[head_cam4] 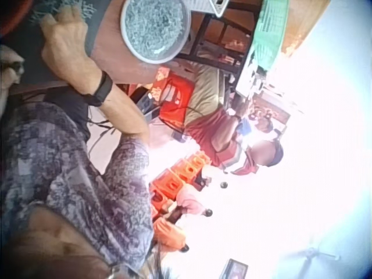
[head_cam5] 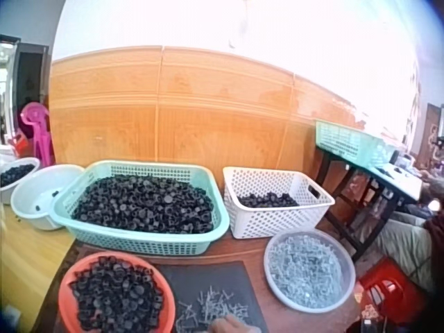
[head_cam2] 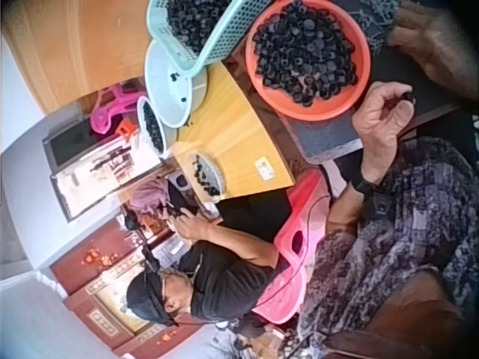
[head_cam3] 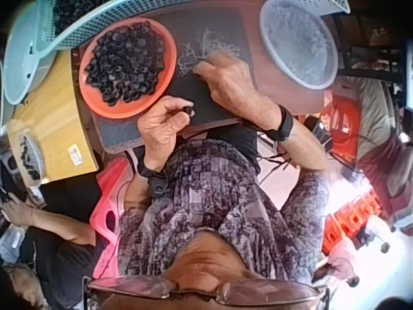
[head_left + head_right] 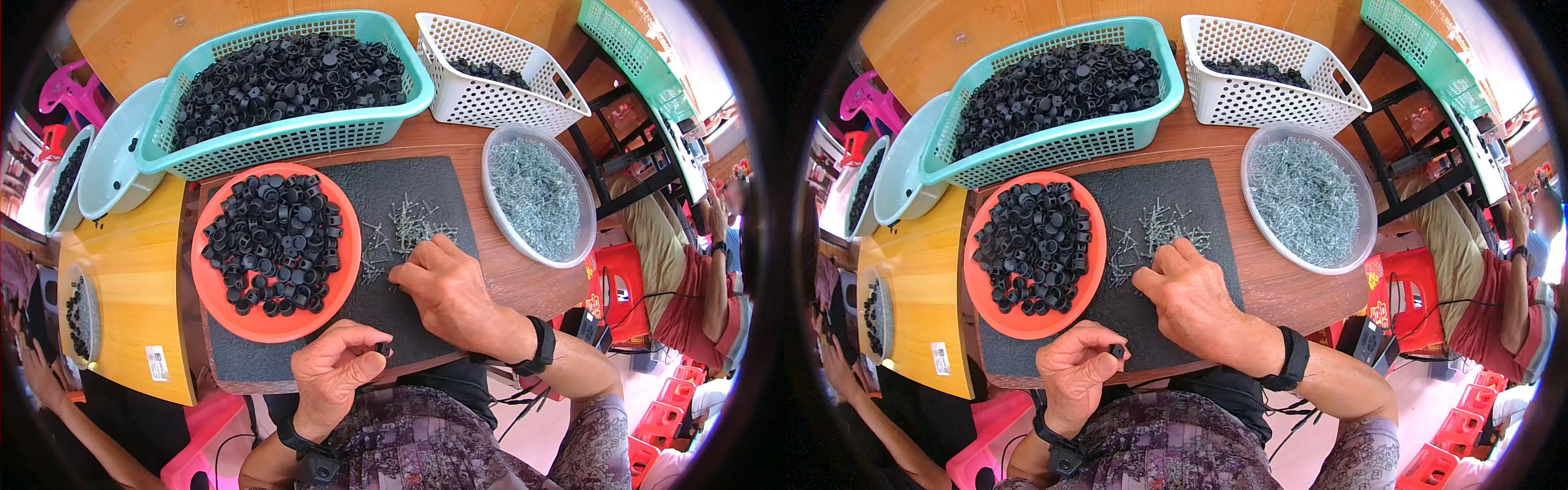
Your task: Manually assemble small plastic components at a workshop table.
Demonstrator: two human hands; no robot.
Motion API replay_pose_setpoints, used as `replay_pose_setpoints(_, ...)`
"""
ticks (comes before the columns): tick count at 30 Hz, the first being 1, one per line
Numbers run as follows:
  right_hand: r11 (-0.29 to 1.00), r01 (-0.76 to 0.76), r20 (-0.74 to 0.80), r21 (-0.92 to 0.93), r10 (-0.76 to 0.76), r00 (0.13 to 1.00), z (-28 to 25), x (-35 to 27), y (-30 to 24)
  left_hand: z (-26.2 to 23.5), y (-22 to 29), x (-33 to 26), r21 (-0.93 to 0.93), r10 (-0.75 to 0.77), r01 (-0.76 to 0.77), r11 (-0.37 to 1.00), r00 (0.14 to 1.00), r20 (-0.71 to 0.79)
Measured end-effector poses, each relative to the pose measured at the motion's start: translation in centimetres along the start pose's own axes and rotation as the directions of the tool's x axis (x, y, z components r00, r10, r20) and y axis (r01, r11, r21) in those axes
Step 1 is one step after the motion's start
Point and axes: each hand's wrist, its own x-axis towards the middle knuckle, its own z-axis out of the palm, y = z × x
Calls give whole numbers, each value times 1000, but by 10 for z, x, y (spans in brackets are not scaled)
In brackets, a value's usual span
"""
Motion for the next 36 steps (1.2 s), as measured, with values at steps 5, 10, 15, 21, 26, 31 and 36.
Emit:
replay_pose_setpoints(5,1000,-10,25,1,10,1000,-4,-3,4,0,-1,1,20,-10,10,1000,1000,11)
replay_pose_setpoints(10,999,-42,-45,-5,41,998,-8,-1,4,0,0,-1,40,-6,6,999,1000,3)
replay_pose_setpoints(15,999,48,-40,-16,-49,998,-6,-4,9,0,-2,-1,37,-14,14,999,1000,0)
replay_pose_setpoints(21,993,102,35,-59,-100,994,-6,-3,10,1,-2,0,28,-7,7,1000,1000,1)
replay_pose_setpoints(26,998,59,18,-16,-58,998,-3,-7,10,1,-2,1,25,-12,12,1000,1000,3)
replay_pose_setpoints(31,979,159,112,-126,-145,983,-11,-2,4,3,0,0,18,-10,10,1000,1000,0)
replay_pose_setpoints(36,995,-27,-17,100,29,999,-5,-5,5,5,0,1,-2,-32,32,999,999,-19)
